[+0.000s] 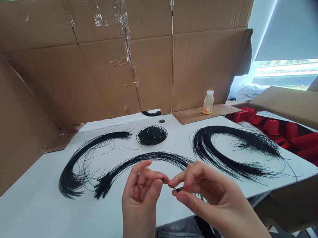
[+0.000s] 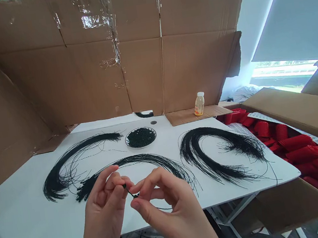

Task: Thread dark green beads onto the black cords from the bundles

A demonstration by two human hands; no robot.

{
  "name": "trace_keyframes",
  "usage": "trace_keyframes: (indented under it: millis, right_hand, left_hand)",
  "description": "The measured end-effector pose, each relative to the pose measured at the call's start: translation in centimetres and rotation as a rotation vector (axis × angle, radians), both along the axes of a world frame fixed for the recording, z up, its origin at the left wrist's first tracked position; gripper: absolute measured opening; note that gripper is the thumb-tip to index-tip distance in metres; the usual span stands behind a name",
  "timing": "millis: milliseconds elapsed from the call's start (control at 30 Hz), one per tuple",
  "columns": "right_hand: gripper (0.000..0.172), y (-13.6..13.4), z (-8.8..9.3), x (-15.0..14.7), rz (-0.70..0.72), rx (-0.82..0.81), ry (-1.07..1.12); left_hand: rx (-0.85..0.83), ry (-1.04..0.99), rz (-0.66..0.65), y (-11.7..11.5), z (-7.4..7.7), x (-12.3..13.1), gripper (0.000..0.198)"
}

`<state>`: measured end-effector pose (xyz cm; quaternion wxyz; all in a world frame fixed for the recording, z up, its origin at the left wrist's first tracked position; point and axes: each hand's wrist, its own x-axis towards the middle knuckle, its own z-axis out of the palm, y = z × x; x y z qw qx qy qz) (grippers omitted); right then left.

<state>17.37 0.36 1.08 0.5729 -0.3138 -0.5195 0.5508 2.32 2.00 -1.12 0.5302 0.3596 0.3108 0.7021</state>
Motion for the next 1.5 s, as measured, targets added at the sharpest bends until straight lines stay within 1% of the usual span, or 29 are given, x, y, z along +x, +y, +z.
trace_keyframes:
  millis: [67,133,300,367,533,700,1100,1367,1500]
  right_hand:
    - [0.017,0.0,0.0,0.0,-0.004,-0.006,0.002]
    - [0.018,-0.1,0.1,0.0,-0.003,-0.01,0.001]
    - [0.019,-0.3,0.3,0.0,0.007,-0.006,0.015]
    - [0.02,-0.3,0.4,0.0,0.011,-0.015,0.017]
    - [0.022,-0.3,0.5,-0.1,0.0,0.002,-0.018]
    - [0.02,-0.3,0.5,-0.1,-0.005,0.016,-0.027]
    - [0.019,-0.4,0.4,-0.1,0.021,0.007,0.002]
    - [0.018,-0.5,0.7,-0.2,0.025,0.011,-0.011]
    - [0.021,-0.6,0.8,-0.2,0.032,0.021,-0.025]
  left_hand:
    - [-0.014,-0.014,0.03,-0.2,0.4,0.1,0.034]
    - [-0.008,-0.03,0.011,-0.2,0.5,0.1,0.037]
    - [-0.007,-0.102,-0.161,0.3,-0.4,-0.2,0.041]
    - [-0.036,-0.149,-0.206,0.4,-0.3,0.0,0.041]
    - [-0.108,-0.223,-0.229,0.1,0.4,0.5,0.041]
    - [-0.09,-0.222,-0.264,0.0,0.3,0.4,0.038]
    - [-0.103,-0.232,-0.266,-0.3,0.5,0.3,0.037]
    - [-0.12,-0.22,-0.22,-0.5,0.9,0.6,0.039]
    - [-0.122,-0.212,-0.216,-0.5,1.0,0.6,0.04]
